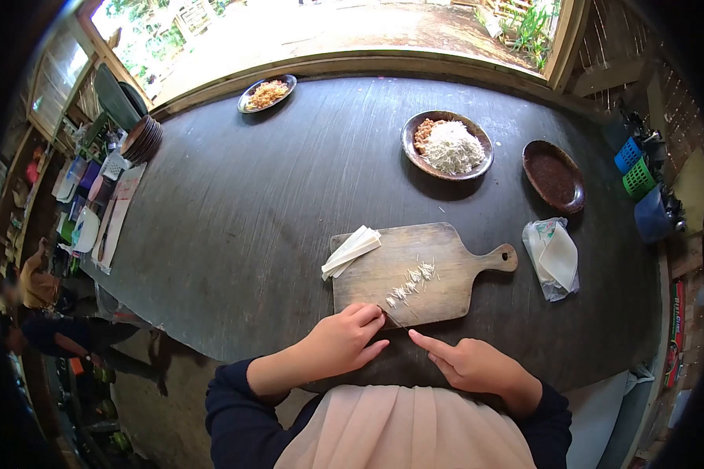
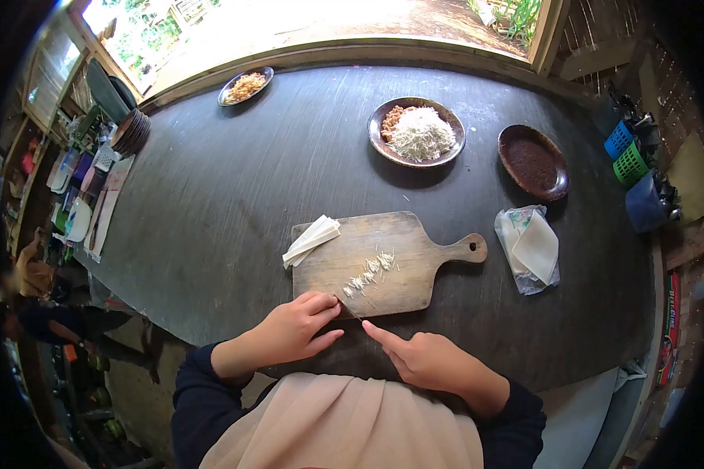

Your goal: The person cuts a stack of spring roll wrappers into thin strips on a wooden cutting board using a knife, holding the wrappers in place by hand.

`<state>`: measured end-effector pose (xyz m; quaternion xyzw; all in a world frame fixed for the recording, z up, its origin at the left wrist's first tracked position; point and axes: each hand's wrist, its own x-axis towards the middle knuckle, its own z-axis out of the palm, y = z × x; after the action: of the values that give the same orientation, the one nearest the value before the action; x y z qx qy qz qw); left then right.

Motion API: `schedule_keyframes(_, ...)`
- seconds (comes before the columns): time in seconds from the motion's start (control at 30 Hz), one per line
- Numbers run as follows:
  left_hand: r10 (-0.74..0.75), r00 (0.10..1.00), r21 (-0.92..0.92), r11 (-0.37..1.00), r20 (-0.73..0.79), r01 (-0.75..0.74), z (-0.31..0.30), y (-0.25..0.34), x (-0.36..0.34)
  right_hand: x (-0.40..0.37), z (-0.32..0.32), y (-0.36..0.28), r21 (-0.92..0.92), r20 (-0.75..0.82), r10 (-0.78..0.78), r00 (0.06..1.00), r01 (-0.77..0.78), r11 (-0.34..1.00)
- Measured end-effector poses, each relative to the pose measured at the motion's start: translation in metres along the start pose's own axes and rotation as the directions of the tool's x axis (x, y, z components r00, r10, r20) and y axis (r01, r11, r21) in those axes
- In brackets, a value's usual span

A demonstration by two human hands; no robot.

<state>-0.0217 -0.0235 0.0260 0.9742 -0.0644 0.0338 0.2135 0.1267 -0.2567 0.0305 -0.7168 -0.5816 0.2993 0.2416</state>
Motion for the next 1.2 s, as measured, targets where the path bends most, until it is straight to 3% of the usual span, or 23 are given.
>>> schedule_keyframes(0.5,-0.007,1.000,-0.019,1.000,0.016,0.007,-0.002,0.000,0.001,-0.014,-0.024,-0.004,0.042,0.162,0.057,0.985,-0.065,0.997)
schedule_keyframes(0.8,0.015,1.000,-0.008,1.000,-0.013,-0.015,0.000,-0.002,0.000,-0.007,-0.015,-0.003,0.103,0.068,-0.019,0.997,0.012,0.995)
schedule_keyframes(1.2,0.014,1.000,-0.002,1.000,-0.005,-0.014,0.000,-0.002,0.000,-0.006,-0.013,-0.002,0.101,0.053,-0.036,0.998,0.031,0.994)
